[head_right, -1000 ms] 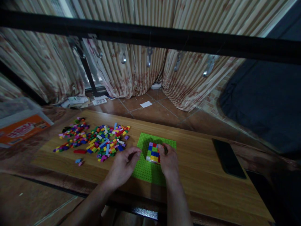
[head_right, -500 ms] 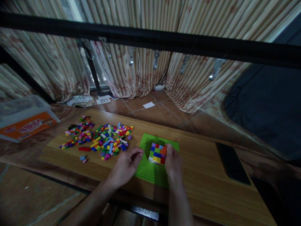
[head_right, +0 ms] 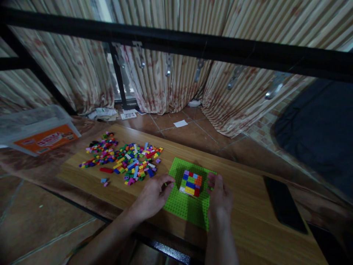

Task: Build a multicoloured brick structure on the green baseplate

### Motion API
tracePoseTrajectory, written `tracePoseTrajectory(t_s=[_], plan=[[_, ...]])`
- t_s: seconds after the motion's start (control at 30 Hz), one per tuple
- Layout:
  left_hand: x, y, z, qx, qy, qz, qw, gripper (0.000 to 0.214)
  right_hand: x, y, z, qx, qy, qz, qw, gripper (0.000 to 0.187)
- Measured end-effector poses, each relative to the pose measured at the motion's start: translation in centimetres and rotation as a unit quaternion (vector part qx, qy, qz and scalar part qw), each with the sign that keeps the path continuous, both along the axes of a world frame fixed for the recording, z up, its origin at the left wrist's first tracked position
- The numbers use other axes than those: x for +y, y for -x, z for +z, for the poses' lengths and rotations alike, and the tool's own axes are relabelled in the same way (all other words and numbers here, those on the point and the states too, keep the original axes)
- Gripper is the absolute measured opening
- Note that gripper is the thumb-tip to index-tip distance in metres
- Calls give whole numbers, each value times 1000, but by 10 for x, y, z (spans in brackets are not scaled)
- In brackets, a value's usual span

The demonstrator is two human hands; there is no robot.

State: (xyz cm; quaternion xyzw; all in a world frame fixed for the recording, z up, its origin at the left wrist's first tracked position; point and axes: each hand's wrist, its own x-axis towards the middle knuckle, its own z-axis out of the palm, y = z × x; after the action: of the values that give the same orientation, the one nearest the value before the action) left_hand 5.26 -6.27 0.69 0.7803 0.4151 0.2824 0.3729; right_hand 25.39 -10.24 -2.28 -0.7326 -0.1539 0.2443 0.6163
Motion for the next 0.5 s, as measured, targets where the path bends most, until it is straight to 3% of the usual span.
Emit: tracePoseTrajectory(t_s=[0.17,0.3,0.5], plan=[[-2,-3,-4,55,8,1,998,26,1,4,8,18,-54,-19,998,38],[-4,-5,-9,82,17,-7,996,38,3,7,12,40,-51,-23,998,36],[-13,-15,-14,88,28,-32,995,55,6,16,9,42,-25,43,998,47]])
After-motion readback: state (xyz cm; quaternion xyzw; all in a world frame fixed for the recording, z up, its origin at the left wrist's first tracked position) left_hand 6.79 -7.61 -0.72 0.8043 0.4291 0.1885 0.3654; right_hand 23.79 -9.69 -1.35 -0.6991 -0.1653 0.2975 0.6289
